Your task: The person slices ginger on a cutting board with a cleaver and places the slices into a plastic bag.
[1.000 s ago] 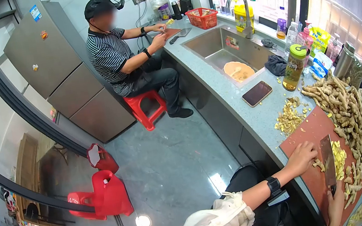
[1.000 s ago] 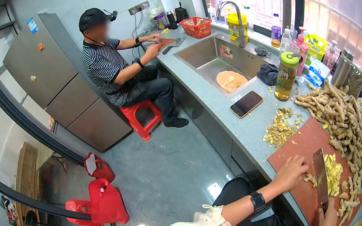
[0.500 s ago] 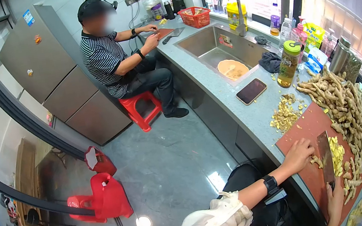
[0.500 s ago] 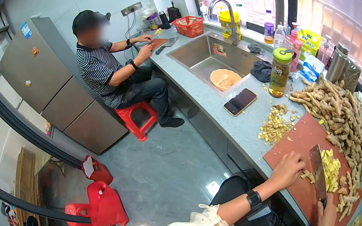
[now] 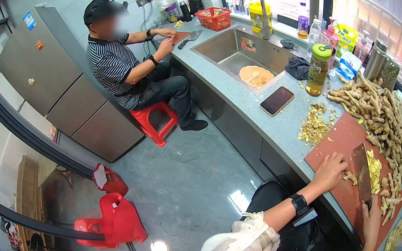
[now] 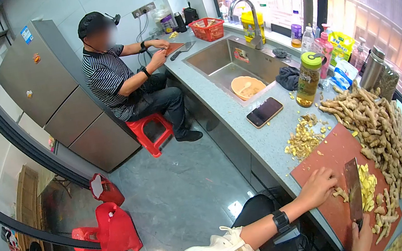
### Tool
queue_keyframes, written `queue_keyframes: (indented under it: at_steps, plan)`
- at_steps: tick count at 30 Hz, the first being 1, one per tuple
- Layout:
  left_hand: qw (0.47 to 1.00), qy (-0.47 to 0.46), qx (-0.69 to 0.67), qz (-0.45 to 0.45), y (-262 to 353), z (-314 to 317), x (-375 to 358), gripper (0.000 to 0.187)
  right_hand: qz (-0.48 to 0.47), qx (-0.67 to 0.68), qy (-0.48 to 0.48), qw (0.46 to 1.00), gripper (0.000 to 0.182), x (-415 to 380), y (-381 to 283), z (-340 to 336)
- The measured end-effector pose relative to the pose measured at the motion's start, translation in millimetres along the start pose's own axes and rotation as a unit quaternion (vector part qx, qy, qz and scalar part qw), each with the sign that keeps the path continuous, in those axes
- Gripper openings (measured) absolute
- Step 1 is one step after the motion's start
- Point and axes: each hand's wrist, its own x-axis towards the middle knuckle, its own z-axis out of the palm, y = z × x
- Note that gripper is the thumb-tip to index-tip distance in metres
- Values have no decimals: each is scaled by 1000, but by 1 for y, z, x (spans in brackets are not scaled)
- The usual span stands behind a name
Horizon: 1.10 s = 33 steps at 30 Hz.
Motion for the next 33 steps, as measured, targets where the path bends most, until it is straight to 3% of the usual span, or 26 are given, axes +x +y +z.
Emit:
queue_keyframes:
  at_steps: [16, 22, 25, 32, 33]
  plan:
    - [1000, 10, -12, -1, 4, -3, 1, 13, 28, -13, -23, 999, 27, -2, -10, -5]
    - [1000, 26, -13, -3, 0, 1, -1, 10, 34, -21, -14, 999, 30, -3, -17, -4]
    - [999, 42, -23, -8, -2, 2, 0, 8, 16, -44, -3, 999, 34, 1, 14, 2]
    - [1000, 16, -13, -12, -3, 3, 0, 10, 49, -56, -48, 996, 37, 5, 2, -7]
    - [1000, -1, -14, -17, -3, 3, 1, 10, 19, -64, -37, 997, 37, 6, 7, -5]
